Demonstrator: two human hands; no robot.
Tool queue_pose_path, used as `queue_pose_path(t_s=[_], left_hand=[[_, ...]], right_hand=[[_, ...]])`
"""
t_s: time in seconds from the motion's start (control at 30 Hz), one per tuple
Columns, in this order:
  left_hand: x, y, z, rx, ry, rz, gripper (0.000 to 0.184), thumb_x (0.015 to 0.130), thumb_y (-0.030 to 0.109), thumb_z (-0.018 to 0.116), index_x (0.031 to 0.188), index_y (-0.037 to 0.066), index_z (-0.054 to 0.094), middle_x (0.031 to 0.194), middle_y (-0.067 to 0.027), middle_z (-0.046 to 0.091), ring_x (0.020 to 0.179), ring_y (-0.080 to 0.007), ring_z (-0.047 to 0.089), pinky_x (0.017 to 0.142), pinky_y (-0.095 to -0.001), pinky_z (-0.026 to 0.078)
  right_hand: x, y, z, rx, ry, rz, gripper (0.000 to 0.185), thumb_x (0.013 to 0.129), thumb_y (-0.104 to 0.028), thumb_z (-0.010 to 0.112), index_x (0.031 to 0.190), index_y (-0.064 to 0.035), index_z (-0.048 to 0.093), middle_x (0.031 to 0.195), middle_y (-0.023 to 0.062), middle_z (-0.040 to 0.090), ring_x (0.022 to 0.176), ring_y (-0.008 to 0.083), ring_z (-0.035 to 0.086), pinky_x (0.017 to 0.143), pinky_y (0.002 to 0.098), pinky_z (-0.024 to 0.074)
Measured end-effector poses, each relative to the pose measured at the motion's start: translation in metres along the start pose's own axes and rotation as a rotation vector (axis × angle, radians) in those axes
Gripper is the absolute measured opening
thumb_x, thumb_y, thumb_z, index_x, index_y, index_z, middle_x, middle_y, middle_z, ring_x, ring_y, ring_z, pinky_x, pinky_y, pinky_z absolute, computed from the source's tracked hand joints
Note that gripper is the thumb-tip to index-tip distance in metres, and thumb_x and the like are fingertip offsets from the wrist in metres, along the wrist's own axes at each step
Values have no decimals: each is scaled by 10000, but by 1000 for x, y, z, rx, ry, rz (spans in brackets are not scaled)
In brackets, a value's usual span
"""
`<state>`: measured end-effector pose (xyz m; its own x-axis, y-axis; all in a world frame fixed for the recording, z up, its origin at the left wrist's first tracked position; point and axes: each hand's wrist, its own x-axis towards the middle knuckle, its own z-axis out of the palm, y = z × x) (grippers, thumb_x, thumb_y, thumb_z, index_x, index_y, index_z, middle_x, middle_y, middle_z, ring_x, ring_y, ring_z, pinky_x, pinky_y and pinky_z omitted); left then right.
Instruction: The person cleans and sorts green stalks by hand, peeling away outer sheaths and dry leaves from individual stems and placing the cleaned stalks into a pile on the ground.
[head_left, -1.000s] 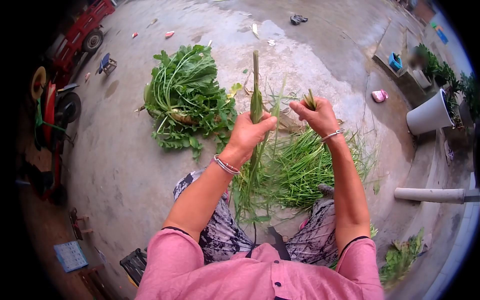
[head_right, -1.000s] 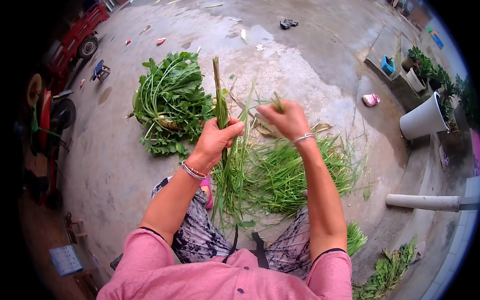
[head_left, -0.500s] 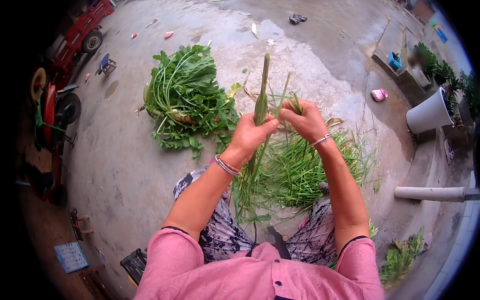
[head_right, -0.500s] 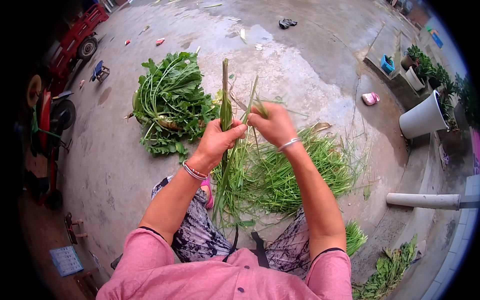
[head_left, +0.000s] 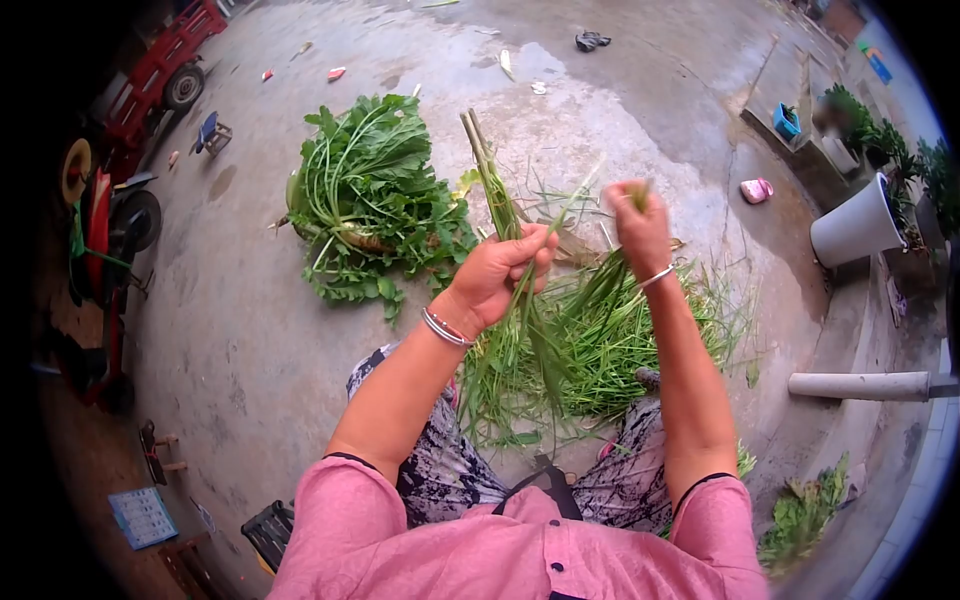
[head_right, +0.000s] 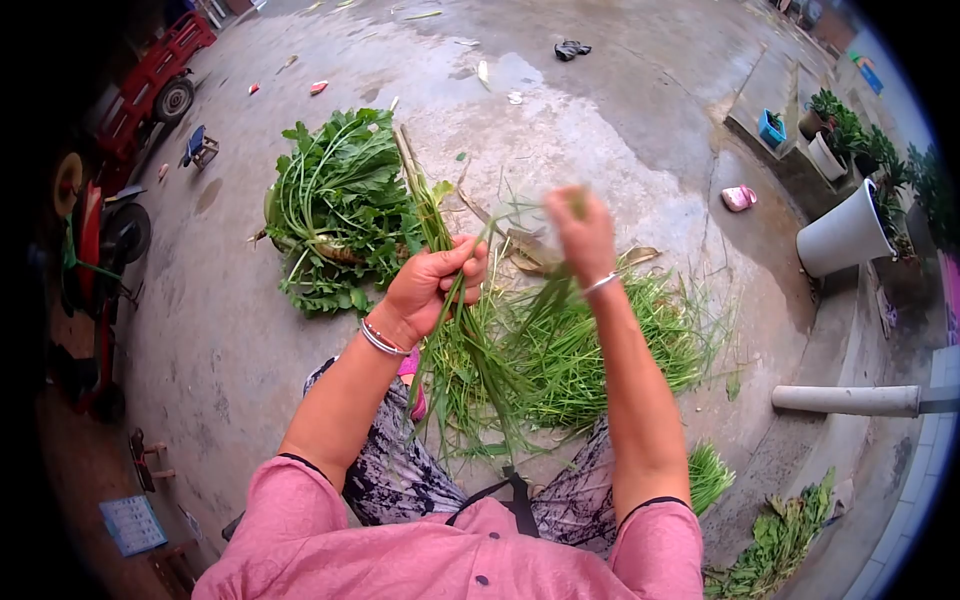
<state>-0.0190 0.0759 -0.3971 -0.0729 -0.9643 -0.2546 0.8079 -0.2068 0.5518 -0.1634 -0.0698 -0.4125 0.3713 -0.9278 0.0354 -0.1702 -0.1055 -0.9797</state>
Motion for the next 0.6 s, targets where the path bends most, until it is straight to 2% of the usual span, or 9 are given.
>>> queue_pose_path(t_s=[0.03,0.07,0.13,0.2,0.3,0.47,0.5,0.53,0.6], left_hand=[[-1,1,0,-37,-73,6,132,908,162,485,915,38,529,690,39,503,478,-5,327,466,-165,299],[-3,2,-1,-27,-68,5,132,908,162,485,915,38,529,690,39,503,478,-5,327,466,-165,299],[-5,3,-1,-93,-91,15,136,916,171,470,917,44,517,694,35,489,487,-9,321,465,-167,296],[-3,3,-5,-98,-80,7,141,922,179,461,924,47,510,699,36,488,493,-9,321,464,-165,295],[3,-1,-4,-67,-56,-68,145,924,191,457,930,57,514,711,36,491,491,-12,323,464,-162,297],[4,-11,1,-95,-39,-152,149,921,206,467,939,68,520,725,33,506,492,-17,335,474,-162,309],[3,-11,3,-32,-5,-124,144,914,208,486,946,72,523,728,29,516,494,-16,343,467,-159,305],[3,-10,6,30,29,-96,143,906,210,506,952,76,526,731,25,525,495,-14,351,461,-155,301],[1,-10,14,196,95,-26,138,897,205,525,951,79,534,725,19,537,494,-12,356,452,-151,292]], right_hand=[[14,13,-12,89,193,141,128,838,-167,584,908,-69,540,509,-68,397,389,18,313,356,161,275],[16,12,-32,297,202,227,123,847,-191,565,830,-71,549,519,-51,432,422,26,375,368,171,328],[19,7,-52,521,70,215,137,826,-190,611,828,-60,566,476,-62,383,389,35,314,351,165,265],[8,-10,-47,372,-44,199,216,851,-233,600,963,-51,573,530,-87,333,410,26,273,362,186,205],[-21,-45,-23,279,-380,284,264,836,-211,610,1024,-27,587,556,-99,358,441,18,294,395,183,219],[-31,-51,-4,244,-545,248,261,814,-196,634,986,-1,615,592,-83,450,447,12,313,400,177,220],[-30,-53,-5,162,-503,229,229,817,-200,635,948,-12,630,634,-58,512,482,14,379,418,179,278],[-29,-50,-7,163,-503,228,229,817,-200,635,948,-12,630,634,-58,512,482,14,379,418,179,278],[-28,-40,-9,41,-510,32,217,811,-240,632,889,-38,639,695,-4,578,590,69,514,478,224,409]])
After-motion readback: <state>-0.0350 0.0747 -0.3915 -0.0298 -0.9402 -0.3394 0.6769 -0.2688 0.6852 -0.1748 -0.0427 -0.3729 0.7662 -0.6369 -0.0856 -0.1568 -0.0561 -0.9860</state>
